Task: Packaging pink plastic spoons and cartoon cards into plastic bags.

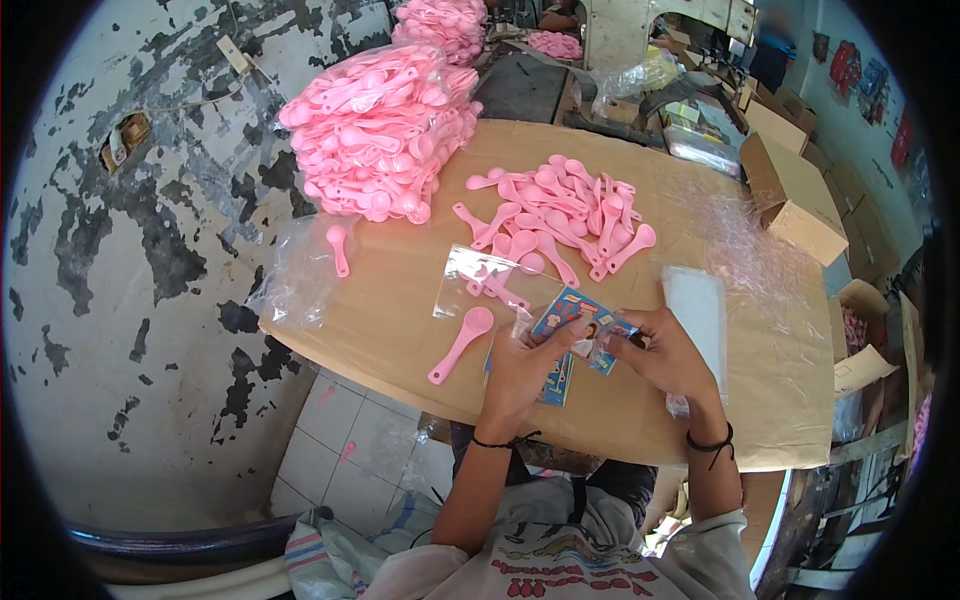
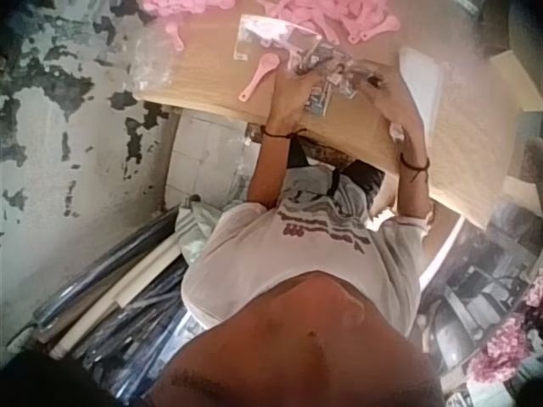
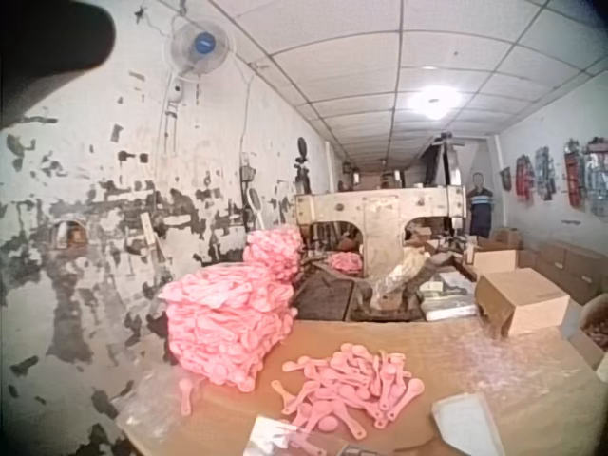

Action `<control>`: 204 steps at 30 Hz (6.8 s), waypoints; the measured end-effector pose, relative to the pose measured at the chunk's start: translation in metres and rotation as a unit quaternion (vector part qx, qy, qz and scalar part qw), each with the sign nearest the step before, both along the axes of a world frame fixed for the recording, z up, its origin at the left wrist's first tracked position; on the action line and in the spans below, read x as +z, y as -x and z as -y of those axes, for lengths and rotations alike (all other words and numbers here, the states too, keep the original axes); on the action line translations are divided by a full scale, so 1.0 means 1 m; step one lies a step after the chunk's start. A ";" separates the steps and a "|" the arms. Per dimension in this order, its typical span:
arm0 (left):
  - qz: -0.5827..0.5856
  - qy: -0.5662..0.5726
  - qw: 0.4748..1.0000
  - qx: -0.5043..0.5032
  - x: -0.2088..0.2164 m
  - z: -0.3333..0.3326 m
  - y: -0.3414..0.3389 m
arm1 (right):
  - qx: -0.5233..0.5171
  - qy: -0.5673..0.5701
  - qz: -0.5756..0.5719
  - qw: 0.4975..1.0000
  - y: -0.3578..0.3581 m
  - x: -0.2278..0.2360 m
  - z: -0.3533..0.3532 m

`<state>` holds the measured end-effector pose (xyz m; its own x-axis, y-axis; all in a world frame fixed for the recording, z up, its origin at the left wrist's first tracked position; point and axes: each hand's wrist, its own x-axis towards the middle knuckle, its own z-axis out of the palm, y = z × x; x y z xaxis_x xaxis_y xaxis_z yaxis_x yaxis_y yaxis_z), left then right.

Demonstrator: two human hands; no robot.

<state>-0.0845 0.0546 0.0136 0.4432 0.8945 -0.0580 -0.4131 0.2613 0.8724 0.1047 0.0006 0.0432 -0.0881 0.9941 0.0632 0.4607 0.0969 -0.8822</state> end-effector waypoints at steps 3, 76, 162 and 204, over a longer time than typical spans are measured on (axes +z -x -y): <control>-0.091 -0.039 0.993 -0.059 -0.009 0.002 -0.010 | -0.014 -0.035 -0.017 0.999 0.002 -0.010 -0.002; -0.134 -0.267 0.954 0.012 0.006 0.013 -0.039 | -0.131 -0.233 0.076 0.961 0.016 0.081 -0.030; -0.078 -0.100 0.981 -0.147 0.024 0.004 -0.030 | -0.068 -0.001 -0.186 0.980 -0.044 0.007 0.023; -0.194 -0.480 0.827 -0.218 0.002 0.023 -0.071 | -0.662 -0.004 0.135 0.737 -0.113 -0.086 0.365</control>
<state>-0.0136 0.0313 0.0159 0.8504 0.3704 0.3736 -0.1033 -0.5787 0.8090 0.2178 -0.3639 -0.0429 0.9487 0.2187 0.2284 0.3150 -0.5913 -0.7424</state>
